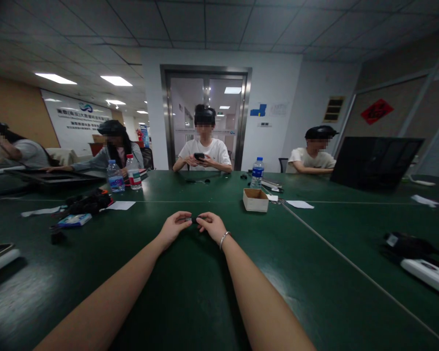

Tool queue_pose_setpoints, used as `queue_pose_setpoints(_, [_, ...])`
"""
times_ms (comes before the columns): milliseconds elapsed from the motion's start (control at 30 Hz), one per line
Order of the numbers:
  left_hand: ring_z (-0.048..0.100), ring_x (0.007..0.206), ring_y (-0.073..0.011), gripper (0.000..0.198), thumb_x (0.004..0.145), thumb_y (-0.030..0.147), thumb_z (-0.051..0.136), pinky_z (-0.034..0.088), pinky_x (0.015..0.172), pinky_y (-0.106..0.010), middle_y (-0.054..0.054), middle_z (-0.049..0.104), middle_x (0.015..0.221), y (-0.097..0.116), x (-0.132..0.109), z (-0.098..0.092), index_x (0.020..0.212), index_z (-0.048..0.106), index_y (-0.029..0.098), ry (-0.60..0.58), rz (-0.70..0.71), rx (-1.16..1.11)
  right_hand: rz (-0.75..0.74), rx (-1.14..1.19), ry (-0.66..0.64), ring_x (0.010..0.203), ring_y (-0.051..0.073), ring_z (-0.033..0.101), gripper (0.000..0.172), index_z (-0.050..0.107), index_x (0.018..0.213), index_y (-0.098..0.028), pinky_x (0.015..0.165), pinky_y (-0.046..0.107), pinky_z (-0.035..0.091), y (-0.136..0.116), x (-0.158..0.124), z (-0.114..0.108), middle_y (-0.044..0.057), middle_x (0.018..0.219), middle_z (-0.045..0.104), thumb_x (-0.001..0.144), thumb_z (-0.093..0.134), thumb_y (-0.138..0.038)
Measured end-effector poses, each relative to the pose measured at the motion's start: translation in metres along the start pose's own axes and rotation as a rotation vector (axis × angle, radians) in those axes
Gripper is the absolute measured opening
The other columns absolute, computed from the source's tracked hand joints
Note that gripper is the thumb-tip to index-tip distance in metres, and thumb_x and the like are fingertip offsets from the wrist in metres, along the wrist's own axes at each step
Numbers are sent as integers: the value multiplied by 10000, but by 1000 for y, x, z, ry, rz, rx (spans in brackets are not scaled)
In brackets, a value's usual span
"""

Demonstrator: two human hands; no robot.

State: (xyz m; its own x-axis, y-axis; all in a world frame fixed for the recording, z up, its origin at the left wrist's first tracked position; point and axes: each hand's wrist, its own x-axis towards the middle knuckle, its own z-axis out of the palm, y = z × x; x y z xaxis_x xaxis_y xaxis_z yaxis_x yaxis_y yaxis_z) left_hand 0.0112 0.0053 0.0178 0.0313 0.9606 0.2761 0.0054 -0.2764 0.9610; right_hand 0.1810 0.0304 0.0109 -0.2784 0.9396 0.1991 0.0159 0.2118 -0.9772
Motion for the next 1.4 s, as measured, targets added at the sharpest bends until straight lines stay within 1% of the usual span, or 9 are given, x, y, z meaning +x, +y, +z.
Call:
queue_pose_setpoints(100, [606, 889, -185, 374, 650, 327, 707, 479, 817, -332, -115, 625, 1015, -1, 1, 0, 957, 598, 144, 23, -67, -35, -7, 2, 13, 493, 96, 565, 375, 578, 889, -142, 550, 239, 436, 0, 0, 0, -11, 580, 622, 639, 686, -399])
queue_pose_setpoints(200, [608, 738, -146, 363, 667, 379, 683, 489, 697, -284, -94, 639, 866, -2, 3, 1, 912, 602, 123, 29, -132, -27, 3, -1, 16, 498, 97, 567, 369, 578, 885, -145, 562, 246, 442, -2, -1, 0, -5, 594, 627, 639, 689, -396])
queue_pose_setpoints(333, [551, 581, -103, 366, 639, 438, 679, 437, 570, -231, -34, 604, 646, -1, 3, 0, 772, 605, 105, 29, -141, 22, -3, -4, -6, 524, 101, 573, 376, 572, 894, -157, 575, 254, 450, -5, -4, 0, -8, 633, 626, 610, 717, -357])
queue_pose_setpoints(533, [510, 505, -91, 440, 619, 543, 636, 370, 491, -215, -19, 576, 576, -4, 6, -1, 678, 591, 110, 69, -175, 21, -49, -3, -8, 528, 93, 565, 418, 541, 893, -181, 560, 249, 452, -7, -7, 3, -31, 686, 605, 542, 750, -268])
queue_pose_setpoints(700, [517, 541, -92, 386, 613, 491, 670, 367, 505, -203, -5, 575, 603, -8, 7, -2, 716, 588, 128, 45, -114, -20, -52, -6, 10, 506, 93, 554, 401, 547, 882, -177, 542, 245, 435, -7, -7, 3, -28, 662, 605, 551, 742, -295])
queue_pose_setpoints(833, [590, 785, -150, 375, 605, 381, 717, 436, 677, -244, -68, 646, 859, -6, 4, -4, 882, 618, 149, -31, -25, -51, -33, 25, 16, 500, 97, 554, 372, 564, 882, -159, 550, 247, 431, -8, -6, 2, 0, 650, 629, 604, 705, -363])
queue_pose_setpoints(967, [582, 931, -189, 460, 618, 330, 719, 437, 789, -294, -106, 627, 1014, -5, 2, -5, 1028, 587, 170, -44, -47, -97, -28, 30, 11, 485, 98, 546, 381, 575, 872, -148, 542, 244, 428, -6, -4, 1, 1, 611, 625, 604, 703, -388])
queue_pose_setpoints(1167, [572, 716, -139, 367, 624, 422, 688, 441, 689, -263, -60, 632, 770, -5, 3, -4, 836, 630, 128, -55, -99, -9, -33, 14, 9, 524, 98, 559, 376, 584, 893, -146, 567, 247, 443, -5, -5, 0, 2, 631, 626, 611, 709, -361])
queue_pose_setpoints(1400, [481, 505, -89, 464, 644, 579, 580, 372, 515, -218, -7, 551, 568, 5, 2, -1, 669, 582, 116, -12, -155, 135, -65, 42, -28, 552, 95, 552, 392, 583, 895, -168, 595, 258, 442, -12, -9, 1, -33, 627, 587, 571, 741, -321])
